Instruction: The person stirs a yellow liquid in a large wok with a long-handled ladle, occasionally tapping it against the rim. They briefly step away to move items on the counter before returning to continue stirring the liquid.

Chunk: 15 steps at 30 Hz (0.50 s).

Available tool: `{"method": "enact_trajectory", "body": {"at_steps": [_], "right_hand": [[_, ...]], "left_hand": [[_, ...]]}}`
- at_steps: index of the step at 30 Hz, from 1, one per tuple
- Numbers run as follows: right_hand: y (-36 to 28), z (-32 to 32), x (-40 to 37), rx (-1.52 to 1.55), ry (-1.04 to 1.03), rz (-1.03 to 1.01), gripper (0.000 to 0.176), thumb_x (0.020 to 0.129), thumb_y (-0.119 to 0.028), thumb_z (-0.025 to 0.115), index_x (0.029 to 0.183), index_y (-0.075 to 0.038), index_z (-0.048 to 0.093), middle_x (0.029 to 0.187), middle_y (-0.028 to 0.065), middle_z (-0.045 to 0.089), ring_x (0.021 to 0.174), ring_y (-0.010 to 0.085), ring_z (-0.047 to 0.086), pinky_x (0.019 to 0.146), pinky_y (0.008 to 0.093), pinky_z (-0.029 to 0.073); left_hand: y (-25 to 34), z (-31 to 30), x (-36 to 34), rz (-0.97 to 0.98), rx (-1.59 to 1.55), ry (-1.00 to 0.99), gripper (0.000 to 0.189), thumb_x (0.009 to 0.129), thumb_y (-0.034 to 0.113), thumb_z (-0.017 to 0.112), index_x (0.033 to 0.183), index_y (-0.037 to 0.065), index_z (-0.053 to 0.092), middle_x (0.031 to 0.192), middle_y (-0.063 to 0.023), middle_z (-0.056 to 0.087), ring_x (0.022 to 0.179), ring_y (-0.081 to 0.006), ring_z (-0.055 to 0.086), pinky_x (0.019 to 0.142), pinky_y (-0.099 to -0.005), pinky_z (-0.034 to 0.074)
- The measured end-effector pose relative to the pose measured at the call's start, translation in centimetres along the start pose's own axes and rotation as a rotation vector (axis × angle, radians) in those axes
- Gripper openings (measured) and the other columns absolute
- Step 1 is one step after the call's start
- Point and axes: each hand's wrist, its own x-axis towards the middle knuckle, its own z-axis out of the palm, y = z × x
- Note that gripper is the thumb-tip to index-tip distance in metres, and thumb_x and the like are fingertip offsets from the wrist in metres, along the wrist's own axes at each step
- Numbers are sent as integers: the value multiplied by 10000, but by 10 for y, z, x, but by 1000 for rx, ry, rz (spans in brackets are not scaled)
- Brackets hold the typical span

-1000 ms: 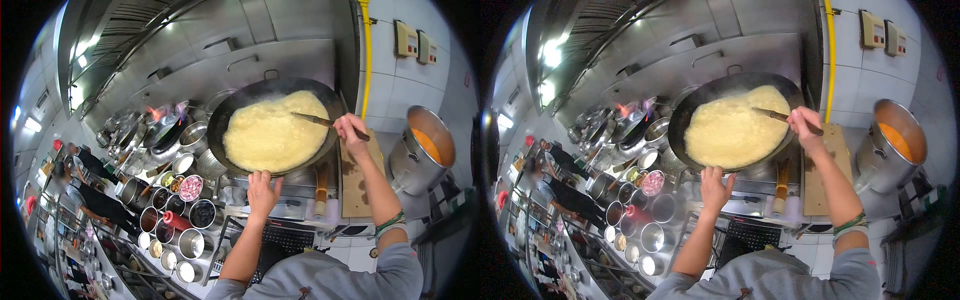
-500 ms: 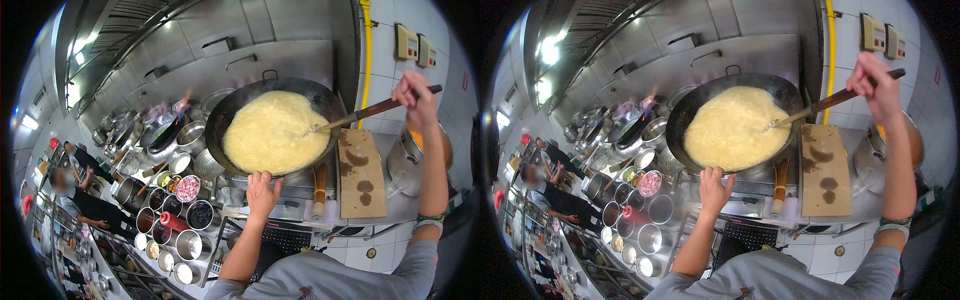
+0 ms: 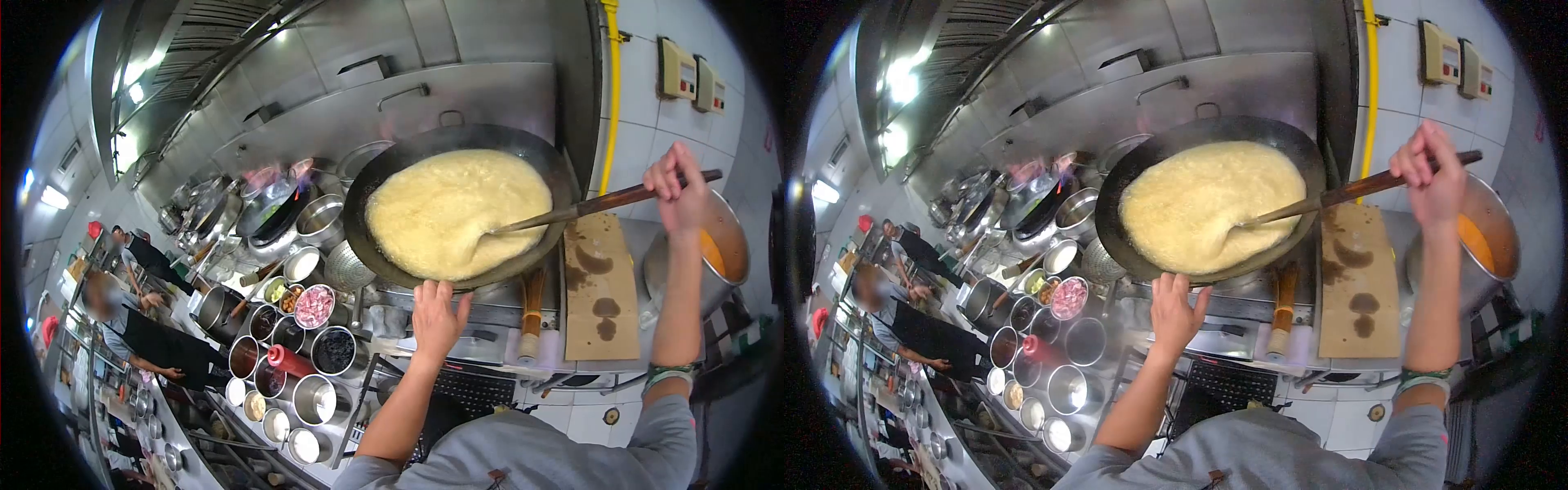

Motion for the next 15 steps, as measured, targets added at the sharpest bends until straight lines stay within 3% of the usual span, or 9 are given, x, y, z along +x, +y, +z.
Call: {"method": "enact_trajectory", "body": {"at_steps": [9,12,15], "right_hand": [[123,44,-49,87,107,-69,323,1014,-211,458,717,-83,468,504,-22,301,462,117,328,581,327,421],[154,75,-74,-87,84,-79,349,1027,-188,435,701,-66,449,557,0,380,508,121,376,644,338,478],[187,93,-100,-235,6,-57,304,1005,-182,505,802,12,620,691,21,604,589,74,481,576,243,424]], "left_hand": [[-1,2,0,5,9,-12,330,801,200,772,926,28,519,889,-182,517,838,-401,494,709,-487,419],[-1,1,0,6,14,-16,331,802,203,770,930,28,520,892,-180,518,838,-400,495,710,-486,419],[-2,3,-1,3,12,-18,330,804,205,769,934,31,520,891,-176,517,839,-399,496,709,-486,419]]}}
